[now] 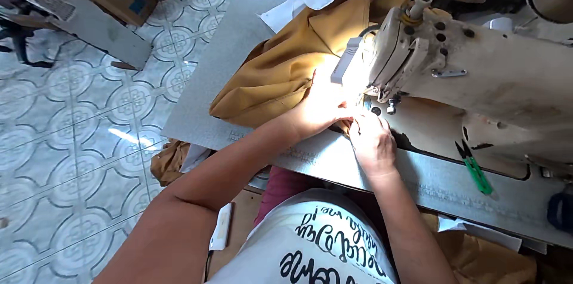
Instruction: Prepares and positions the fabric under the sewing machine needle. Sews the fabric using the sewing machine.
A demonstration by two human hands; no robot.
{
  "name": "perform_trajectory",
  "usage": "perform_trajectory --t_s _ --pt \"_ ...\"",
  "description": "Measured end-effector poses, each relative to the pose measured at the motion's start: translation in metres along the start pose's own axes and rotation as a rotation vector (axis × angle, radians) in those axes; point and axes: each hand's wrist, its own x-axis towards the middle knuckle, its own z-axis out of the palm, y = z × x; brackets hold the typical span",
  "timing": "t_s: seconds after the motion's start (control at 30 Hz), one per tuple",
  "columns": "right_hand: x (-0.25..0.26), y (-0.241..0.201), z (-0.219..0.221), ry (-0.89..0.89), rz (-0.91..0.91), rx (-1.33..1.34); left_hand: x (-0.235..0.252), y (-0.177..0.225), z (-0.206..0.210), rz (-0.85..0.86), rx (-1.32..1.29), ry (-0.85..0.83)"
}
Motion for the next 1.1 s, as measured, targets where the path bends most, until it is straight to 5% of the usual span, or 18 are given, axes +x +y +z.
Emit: perform_trajectory --t_s 0.3,0.47,0.63,0.73,0.87,0.93,1.1 --pt "-0.009 0.011 -0.007 0.033 0.132 0.241 0.001 -0.009 0.009 0.053 -0.082 0.085" --pt "-0.025 0.0 0.002 0.111 0.189 0.258 -0.001 -0.014 0.012 -0.228 -0.451 0.07" --pt "-0.002 -0.006 0.007 0.177 0.256 0.462 0.001 -0.011 0.003 -0.248 -0.54 0.048" --pt "-0.001 -0.005 0.006 0.16 0.28 0.623 -0.005 -0.008 0.004 -0.096 -0.389 0.112" --pt "-0.032 -0.028 -0.017 -0.01 0.534 1.16 -0.014 0.002 -0.002 0.229 -0.168 0.206" --pt "-0.05 -0.026 -0.018 -0.022 0.455 1.068 -0.016 0.007 -0.004 0.28 -0.128 0.121" --pt "-0.057 -0.016 -0.019 0.03 0.095 0.262 -0.018 0.014 -0.002 0.259 -0.098 0.056"
